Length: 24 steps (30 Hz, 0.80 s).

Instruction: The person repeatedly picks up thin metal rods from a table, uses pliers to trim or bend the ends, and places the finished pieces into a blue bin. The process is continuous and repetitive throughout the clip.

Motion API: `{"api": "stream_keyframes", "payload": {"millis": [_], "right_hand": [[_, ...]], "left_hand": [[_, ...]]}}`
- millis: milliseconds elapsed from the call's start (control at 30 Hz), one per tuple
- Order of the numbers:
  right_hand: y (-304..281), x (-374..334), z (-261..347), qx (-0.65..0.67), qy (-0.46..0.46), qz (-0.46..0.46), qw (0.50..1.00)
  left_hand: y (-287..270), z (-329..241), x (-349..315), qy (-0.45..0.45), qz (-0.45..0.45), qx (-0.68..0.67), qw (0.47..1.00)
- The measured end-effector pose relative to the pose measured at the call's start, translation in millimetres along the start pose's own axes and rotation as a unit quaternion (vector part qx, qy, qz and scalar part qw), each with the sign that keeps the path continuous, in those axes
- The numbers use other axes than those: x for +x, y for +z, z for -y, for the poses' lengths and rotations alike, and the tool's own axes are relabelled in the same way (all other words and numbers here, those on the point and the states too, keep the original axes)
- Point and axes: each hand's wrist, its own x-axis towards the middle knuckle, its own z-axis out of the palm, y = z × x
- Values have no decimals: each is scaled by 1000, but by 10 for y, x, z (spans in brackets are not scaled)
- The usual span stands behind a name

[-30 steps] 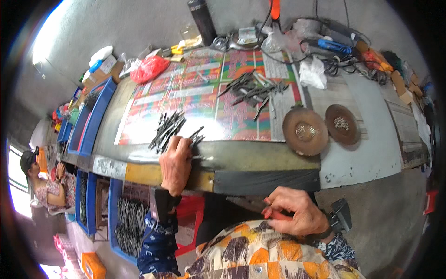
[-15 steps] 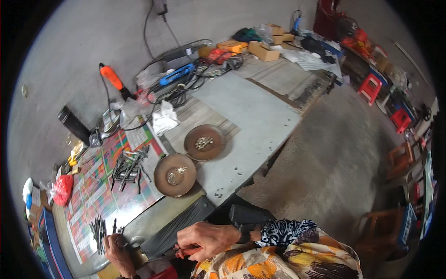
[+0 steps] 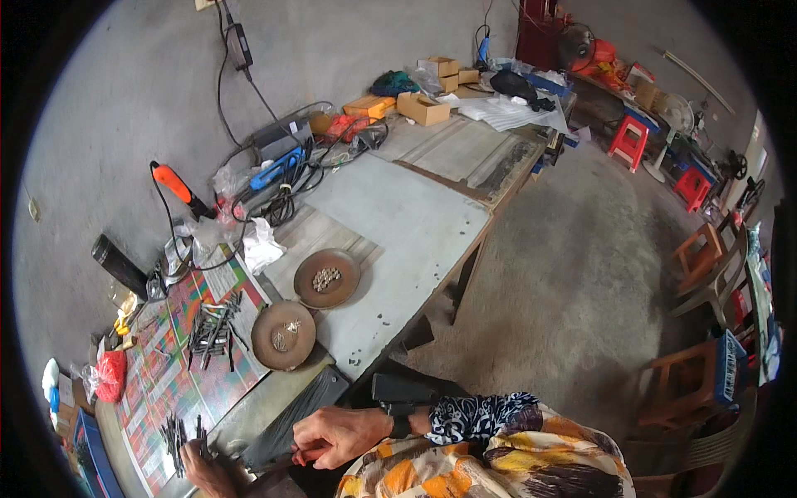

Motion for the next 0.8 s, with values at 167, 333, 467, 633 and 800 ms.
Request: {"api": "stream_keyframes", "payload": {"millis": [167, 333, 467, 633, 800], "right_hand": [[-2, 19, -38, -32, -18, 9, 999], [21, 12, -85, -34, -39, -6, 999], [4, 14, -67, -34, -52, -2, 998], [8, 6, -51, -35, -38, 8, 999], [20, 5, -63, -36, -45, 1, 998]], "left_hand": [[21, 39, -2, -1, -56, -21, 998], [30, 140, -6, 22, -66, 0, 998], [29, 132, 2, 54, -69, -22, 996], [-6, 46, -105, -62, -13, 85, 994], [0, 27, -23, 31, -71, -16, 997]]}}
